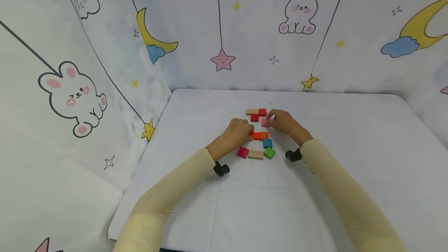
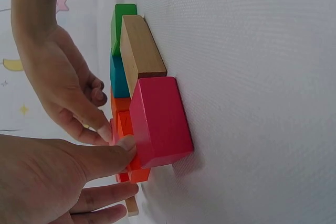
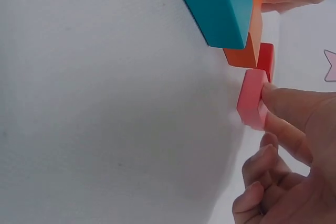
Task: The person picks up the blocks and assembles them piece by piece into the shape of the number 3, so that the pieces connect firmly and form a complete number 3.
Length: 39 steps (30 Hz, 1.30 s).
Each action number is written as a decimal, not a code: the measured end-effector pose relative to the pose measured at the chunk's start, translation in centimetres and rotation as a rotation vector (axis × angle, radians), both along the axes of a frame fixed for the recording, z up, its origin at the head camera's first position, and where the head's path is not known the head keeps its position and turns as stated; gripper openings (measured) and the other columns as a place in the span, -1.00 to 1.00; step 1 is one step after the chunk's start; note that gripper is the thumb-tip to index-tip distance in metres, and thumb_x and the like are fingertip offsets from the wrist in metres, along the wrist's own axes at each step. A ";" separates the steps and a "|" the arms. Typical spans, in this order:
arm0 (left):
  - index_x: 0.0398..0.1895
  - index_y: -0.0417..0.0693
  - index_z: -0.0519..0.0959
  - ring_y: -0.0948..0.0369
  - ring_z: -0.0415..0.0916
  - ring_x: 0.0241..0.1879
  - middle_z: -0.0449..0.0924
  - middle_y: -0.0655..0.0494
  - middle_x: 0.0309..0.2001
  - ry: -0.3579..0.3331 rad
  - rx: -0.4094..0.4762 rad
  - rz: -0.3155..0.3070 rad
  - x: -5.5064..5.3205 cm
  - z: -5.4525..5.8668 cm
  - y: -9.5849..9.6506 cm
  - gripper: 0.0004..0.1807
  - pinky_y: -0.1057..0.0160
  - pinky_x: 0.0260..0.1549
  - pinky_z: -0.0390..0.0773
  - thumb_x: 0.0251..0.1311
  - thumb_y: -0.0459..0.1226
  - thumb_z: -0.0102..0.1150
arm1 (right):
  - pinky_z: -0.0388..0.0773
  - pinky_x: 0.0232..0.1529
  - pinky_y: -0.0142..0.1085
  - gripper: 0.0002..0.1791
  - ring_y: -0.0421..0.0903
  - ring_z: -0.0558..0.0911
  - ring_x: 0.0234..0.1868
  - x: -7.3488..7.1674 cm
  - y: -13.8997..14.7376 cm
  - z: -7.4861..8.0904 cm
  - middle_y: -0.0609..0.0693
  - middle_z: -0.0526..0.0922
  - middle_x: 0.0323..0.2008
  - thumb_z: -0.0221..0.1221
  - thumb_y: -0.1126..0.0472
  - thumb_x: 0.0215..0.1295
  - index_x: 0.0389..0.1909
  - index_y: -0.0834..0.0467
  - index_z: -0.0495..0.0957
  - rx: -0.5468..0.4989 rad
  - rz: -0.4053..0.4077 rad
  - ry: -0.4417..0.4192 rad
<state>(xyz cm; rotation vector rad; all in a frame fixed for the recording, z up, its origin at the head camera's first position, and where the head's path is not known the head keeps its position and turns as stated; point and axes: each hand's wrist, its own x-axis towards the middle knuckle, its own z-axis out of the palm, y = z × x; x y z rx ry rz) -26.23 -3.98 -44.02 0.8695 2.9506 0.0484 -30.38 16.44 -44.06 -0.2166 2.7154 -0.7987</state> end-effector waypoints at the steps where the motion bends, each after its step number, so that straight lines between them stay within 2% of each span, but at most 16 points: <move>1: 0.06 0.08 0.68 0.21 0.50 -0.02 0.61 0.19 -0.19 0.000 0.002 0.001 0.0 0.0 0.0 -0.66 -0.01 0.26 0.28 0.26 -0.04 0.35 | 0.56 -0.02 -0.03 -0.65 0.16 0.46 0.02 0.0 0.1 -0.1 0.23 0.50 0.02 0.17 0.08 0.45 0.14 0.17 0.48 -0.001 0.003 -0.005; 7: 0.06 0.09 0.68 0.21 0.50 -0.02 0.61 0.19 -0.19 0.000 0.012 0.005 0.2 0.1 -0.1 -0.65 0.01 0.24 0.29 0.25 -0.04 0.36 | 0.56 -0.06 -0.06 -0.63 0.14 0.45 0.02 0.2 0.7 -0.3 0.20 0.51 0.00 0.22 0.04 0.41 0.11 0.15 0.54 0.009 0.029 0.002; 16: 0.06 0.08 0.68 0.21 0.51 -0.04 0.62 0.19 -0.21 0.000 0.015 0.003 0.2 0.2 -0.1 -0.64 0.01 0.22 0.30 0.25 -0.04 0.36 | 0.52 0.03 0.02 -0.62 0.17 0.43 0.07 0.8 1.1 0.0 0.21 0.51 0.07 0.21 0.05 0.42 0.12 0.18 0.55 0.011 0.090 -0.021; 25: 0.07 0.09 0.68 0.21 0.51 -0.02 0.62 0.19 -0.19 0.006 0.010 0.000 0.2 0.2 -0.1 -0.64 0.01 0.23 0.30 0.26 -0.03 0.35 | 0.52 -0.04 -0.04 -0.64 0.14 0.44 0.01 1.1 1.2 0.4 0.17 0.53 -0.03 0.22 0.05 0.41 0.10 0.16 0.57 0.019 0.101 -0.046; 39: 0.07 0.10 0.68 0.21 0.50 -0.01 0.62 0.19 -0.18 -0.001 0.015 0.008 0.1 0.0 0.0 -0.64 0.01 0.23 0.29 0.25 -0.03 0.35 | 0.52 -0.02 -0.04 -0.66 0.14 0.43 0.03 1.3 1.3 0.6 0.15 0.54 -0.06 0.21 0.08 0.42 0.09 0.17 0.57 0.025 0.125 -0.041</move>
